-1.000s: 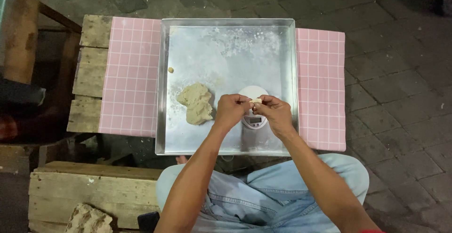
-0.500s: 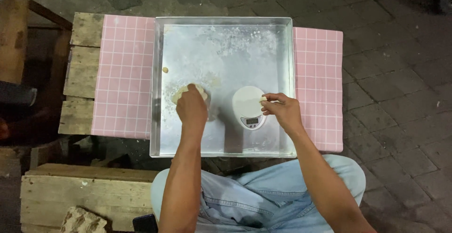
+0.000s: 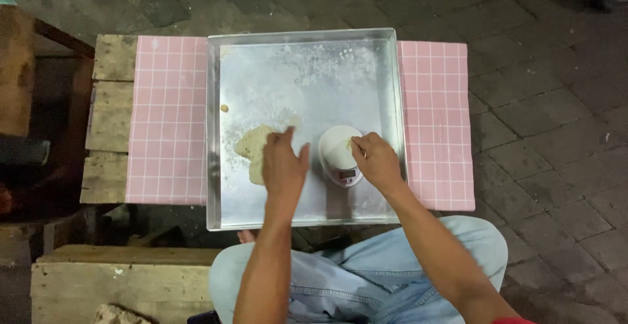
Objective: Portioning dough using a digital scale and shaping the pieces into small balls or twists on a metal tray.
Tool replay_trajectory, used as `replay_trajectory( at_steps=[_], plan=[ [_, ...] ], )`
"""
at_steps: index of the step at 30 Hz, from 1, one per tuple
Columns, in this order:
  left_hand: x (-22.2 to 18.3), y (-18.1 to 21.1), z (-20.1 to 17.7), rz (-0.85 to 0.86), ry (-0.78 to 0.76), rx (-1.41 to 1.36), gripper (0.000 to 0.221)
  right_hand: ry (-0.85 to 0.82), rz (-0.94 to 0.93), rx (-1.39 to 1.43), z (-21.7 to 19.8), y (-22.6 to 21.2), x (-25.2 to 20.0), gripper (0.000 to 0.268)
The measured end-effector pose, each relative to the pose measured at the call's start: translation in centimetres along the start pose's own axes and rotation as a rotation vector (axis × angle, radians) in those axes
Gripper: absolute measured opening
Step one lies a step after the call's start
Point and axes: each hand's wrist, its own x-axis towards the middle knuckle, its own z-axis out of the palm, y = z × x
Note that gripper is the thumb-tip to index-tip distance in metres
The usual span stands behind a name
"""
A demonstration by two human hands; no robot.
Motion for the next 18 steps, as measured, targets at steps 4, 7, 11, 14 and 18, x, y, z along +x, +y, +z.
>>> replay_trajectory(
  at_steps=[4,7,11,14,18],
  plan=[
    [-0.3,0.1,3.0,-0.024,-0.081,-0.298,0.052,-0.197,0.087,-0.046,-0.8,-0.5,0.1,0.051],
    [0.0,0.2,4.6,-0.114,-0.124,-0.420,0.049,-0.157,-0.052,-0.094,1.0,1.4,0.2,0.037],
    [0.1,0.6,6.2,-0.264,-0.277,-0.583,0.069,0.022,-0.106,0.308,0.9,-0.1,-0.1,0.034],
    [-0.5,2.9,4.7,-0.457,-0.440,-0.818,0.071,0.087,-0.119,0.521,1.0,-0.9,-0.7,0.033],
    [0.0,1.7,6.3,-0.591,-0.445,-1.176,0.044,0.214,-0.216,0.404,0.3,-2.4,-1.4,0.026]
  ],
)
